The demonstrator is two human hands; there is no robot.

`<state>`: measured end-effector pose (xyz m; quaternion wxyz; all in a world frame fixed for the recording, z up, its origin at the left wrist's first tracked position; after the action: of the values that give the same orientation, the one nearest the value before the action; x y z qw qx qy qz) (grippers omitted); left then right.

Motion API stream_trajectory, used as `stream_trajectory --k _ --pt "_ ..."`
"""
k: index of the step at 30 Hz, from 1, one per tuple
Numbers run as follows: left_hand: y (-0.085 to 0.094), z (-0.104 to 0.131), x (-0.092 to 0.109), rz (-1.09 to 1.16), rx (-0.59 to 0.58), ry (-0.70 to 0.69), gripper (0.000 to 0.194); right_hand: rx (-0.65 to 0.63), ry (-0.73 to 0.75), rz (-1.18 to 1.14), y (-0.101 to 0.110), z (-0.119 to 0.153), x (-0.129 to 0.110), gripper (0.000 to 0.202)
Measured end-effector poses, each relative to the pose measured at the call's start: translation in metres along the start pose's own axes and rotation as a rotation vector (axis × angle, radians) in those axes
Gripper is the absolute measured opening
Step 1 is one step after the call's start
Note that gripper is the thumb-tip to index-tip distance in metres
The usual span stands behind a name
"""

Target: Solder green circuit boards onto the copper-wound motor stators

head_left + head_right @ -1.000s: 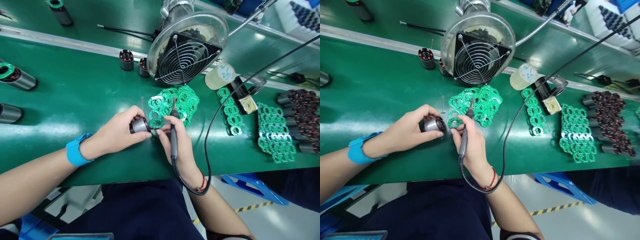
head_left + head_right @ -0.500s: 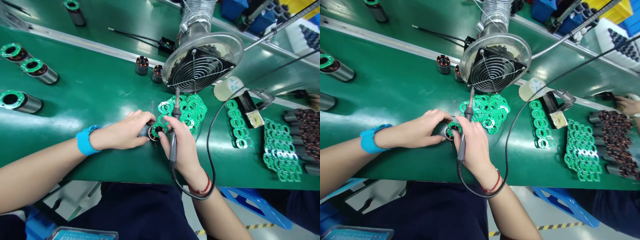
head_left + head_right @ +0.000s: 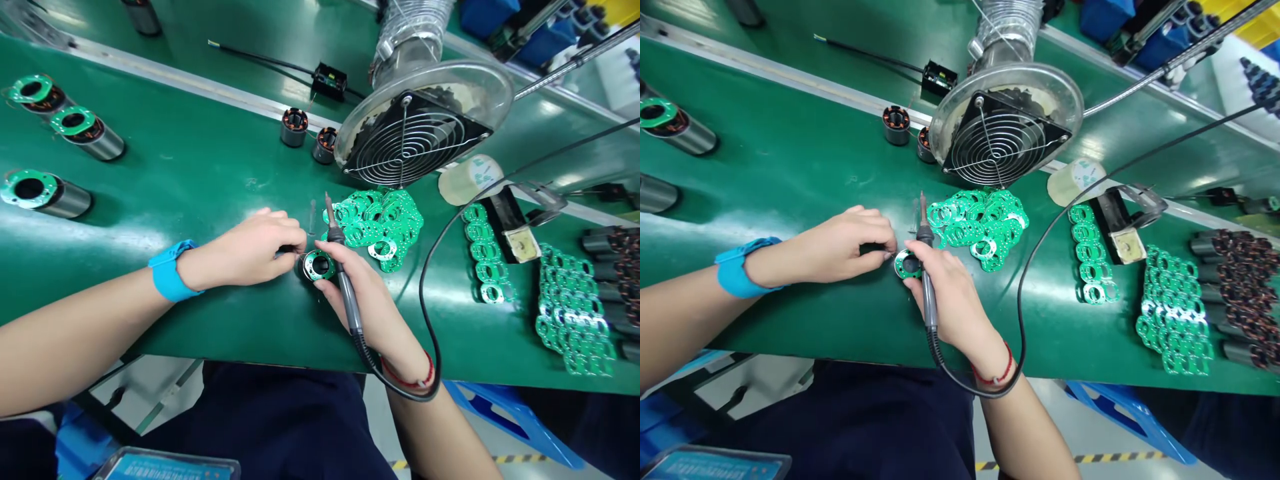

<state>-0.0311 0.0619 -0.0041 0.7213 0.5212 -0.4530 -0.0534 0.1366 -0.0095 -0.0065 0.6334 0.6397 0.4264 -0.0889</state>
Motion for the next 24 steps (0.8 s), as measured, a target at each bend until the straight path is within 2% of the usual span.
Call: stream_trajectory --k 3,5,11,14,19,24 --pt "0.008 0.000 0.002 0.074 0.106 -0.013 0.018 -0.027 0.024 -0.066 -0.001 -0.002 0.002 0.050" --pt "0.009 0.000 0.003 0.206 0.125 0.003 0.016 -0.017 0.050 -0.098 -0.002 -0.002 0.003 0.053" --pt "-0.005 -0.003 0.004 0.442 -0.017 0.157 0.013 0.141 0.152 -0.041 -0.003 0.002 -0.001 0.061" --pt "-0.007 -0.003 0.004 0.515 -0.041 0.218 0.014 0.194 0.246 0.062 -0.003 0.003 -0.008 0.055" --pt "-0.010 -0.003 -0.001 0.618 -0.064 0.295 0.016 0.264 0.288 0.221 -0.002 0.000 -0.015 0.040" --pt "-0.010 -0.001 -0.003 0.565 -0.022 0.283 0.013 0.358 0.293 0.105 0.001 0.005 -0.017 0.034"
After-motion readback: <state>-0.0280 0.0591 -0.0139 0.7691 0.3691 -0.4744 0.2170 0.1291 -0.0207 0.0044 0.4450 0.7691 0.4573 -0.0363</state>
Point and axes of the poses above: each hand's wrist, its own z-axis away from the middle knuckle, its own y-axis out of the back of the hand, x = y × z, the point moved 4 cm from there along -z, towards the middle knuckle, and after that the axes turned 6 degrees about y, right-handed, at the moved point
